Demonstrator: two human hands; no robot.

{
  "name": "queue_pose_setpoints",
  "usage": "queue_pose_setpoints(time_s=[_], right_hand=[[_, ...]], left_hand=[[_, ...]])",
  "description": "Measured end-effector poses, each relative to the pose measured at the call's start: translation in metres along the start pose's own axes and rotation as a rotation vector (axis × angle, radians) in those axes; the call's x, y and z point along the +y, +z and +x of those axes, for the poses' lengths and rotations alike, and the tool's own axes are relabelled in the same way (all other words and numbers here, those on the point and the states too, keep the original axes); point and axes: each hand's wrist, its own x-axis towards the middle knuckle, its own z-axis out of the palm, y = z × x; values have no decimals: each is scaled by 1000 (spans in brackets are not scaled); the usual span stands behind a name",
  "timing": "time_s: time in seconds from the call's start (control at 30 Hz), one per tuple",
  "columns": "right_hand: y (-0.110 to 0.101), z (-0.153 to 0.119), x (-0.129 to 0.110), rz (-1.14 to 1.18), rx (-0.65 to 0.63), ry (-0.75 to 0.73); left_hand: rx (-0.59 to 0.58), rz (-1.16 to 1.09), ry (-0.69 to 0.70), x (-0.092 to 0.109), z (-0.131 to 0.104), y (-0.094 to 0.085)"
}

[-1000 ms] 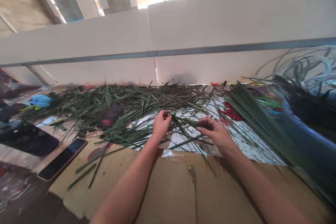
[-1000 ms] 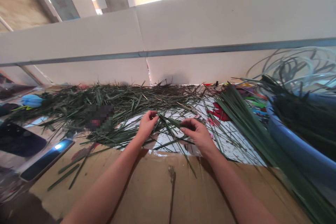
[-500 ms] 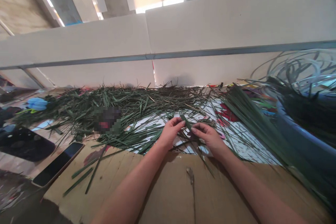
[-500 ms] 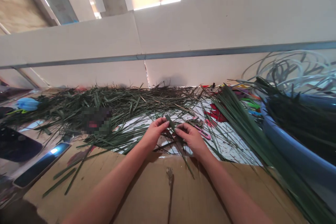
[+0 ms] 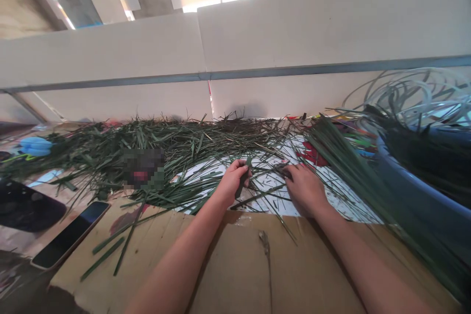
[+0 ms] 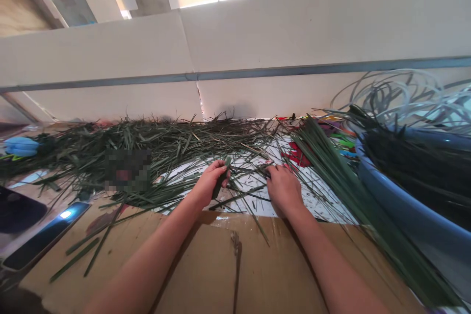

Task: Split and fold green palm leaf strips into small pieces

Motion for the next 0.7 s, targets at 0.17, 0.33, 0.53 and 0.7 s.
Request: queue_pose_setpoints(time_s=[0.17,0.33,0.53,0.7], right_hand=[[-12,3,-1,23,3,107],[-23,5,-7,425,34,164],[-28,1,-28,1187,-203,163],[-32,0,-32,1180,-225,180]], left_hand=[[-55,132,71,-2,0,0],[-71,141,28,-3,0,0],[-61,205,74,-4,0,2],[-65,257,61,-3,-1,4]])
